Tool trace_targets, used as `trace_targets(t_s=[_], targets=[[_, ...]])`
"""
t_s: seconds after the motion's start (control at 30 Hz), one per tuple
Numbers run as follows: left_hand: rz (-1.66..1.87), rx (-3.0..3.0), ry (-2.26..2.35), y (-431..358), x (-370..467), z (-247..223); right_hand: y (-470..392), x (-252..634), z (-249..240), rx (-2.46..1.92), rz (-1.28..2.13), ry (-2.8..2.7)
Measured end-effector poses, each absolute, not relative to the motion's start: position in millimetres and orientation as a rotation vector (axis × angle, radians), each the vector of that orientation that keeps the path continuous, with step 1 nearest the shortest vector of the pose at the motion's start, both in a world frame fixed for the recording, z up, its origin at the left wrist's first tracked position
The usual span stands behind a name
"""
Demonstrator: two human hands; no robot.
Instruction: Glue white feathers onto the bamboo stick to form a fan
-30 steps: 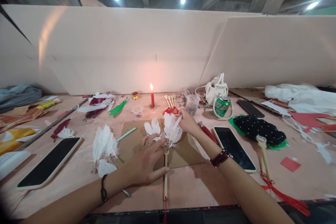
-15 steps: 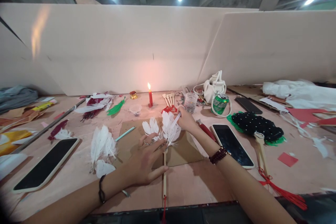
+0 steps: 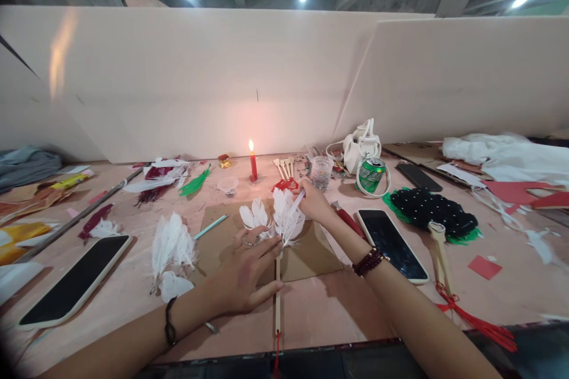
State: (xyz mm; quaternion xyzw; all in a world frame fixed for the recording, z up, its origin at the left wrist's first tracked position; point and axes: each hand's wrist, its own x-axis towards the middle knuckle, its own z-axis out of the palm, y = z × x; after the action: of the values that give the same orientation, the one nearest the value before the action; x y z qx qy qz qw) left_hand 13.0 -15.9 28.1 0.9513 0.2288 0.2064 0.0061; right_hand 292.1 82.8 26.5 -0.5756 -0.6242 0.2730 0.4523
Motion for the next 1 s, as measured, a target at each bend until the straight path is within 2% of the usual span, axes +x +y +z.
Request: trace_targets(t_s=[0.47,1.0], targets=[[0.561,3.025,0.695,-15.3,13.5,28.8,76.2,285.9,35.9,-1.459,0.540,-1.529],[0.579,3.064,0.680,-14.9,12.4,30.6,79.0,287.4,34.2,-1.447,0.542,-1.578]])
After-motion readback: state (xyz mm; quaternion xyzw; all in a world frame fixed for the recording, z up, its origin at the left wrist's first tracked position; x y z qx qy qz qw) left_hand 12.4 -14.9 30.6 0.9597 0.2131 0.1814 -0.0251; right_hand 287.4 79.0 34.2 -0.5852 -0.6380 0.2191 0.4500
